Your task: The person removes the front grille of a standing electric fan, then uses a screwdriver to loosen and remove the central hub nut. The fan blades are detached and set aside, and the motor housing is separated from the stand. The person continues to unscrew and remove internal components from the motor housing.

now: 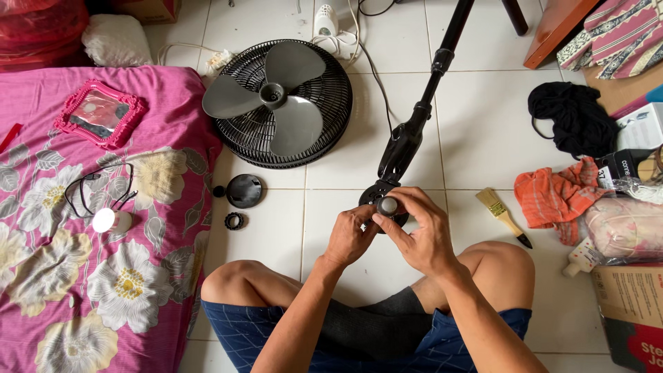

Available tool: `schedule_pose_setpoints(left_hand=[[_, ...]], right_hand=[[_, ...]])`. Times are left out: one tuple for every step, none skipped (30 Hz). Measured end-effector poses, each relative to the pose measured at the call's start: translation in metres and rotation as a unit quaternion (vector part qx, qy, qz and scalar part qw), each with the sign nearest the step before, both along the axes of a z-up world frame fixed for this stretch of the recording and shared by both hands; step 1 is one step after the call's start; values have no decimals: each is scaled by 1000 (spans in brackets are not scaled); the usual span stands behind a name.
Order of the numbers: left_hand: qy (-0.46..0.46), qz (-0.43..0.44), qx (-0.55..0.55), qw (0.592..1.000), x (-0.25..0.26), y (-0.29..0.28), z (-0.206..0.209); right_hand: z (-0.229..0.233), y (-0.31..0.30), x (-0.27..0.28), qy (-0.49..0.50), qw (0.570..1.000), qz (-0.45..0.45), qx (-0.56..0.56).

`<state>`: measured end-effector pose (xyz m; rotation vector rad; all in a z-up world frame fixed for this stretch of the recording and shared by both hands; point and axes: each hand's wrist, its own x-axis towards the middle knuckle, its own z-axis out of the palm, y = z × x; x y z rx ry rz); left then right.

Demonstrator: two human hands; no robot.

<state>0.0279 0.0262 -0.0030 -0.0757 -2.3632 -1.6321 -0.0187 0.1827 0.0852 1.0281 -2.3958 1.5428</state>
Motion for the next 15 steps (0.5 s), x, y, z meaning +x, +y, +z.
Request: schedule_pose_setpoints(left_hand=[[5, -13, 14, 1000, 1, 0, 1], [-21, -7, -8, 1000, 1, 0, 1], [-47, -1, -31, 998, 1, 1, 1], [-72, 5, -53, 996, 0, 2, 1], [-62, 7, -40, 997, -1, 3, 0], [-52, 8, -26, 998, -2, 4, 0], [-41, 12, -15, 999, -4, 2, 2], [-35, 0, -18, 999, -3, 2, 4], [-24, -8, -21, 999, -2, 3, 6], [-13, -17, -24, 999, -2, 4, 8], [-7, -21, -21, 1000, 0, 3, 9], [-1, -26, -18, 999, 0, 1, 10], [4, -35, -14, 999, 0, 1, 11], [-4, -28, -19, 999, -1, 0, 11], [-12, -23, -23, 999, 0, 2, 9]], right_hand=[[0, 2, 1, 15, 1000, 14, -3], [0, 2, 3, 18, 1000, 12, -5], [-2, 2, 4, 22, 1000, 9, -8], [-3, 2, 5, 25, 1000, 7, -10], [-5, 1, 5, 15, 1000, -4, -21], [-6, -1, 6, 5, 999, -16, -31], [-7, -4, 5, -5, 999, -25, -44], [-7, -5, 6, -12, 999, -41, -29], [-6, -4, 5, -13, 998, -53, -14], [-6, -2, 4, -15, 998, -65, 0], [-6, -2, 5, -9, 998, -56, -6], [-5, -2, 5, -3, 999, -46, -12], [-5, -2, 5, 2, 999, -40, -18], [-6, -3, 4, 7, 999, -40, -20], [-7, -4, 5, 12, 999, -44, -22]])
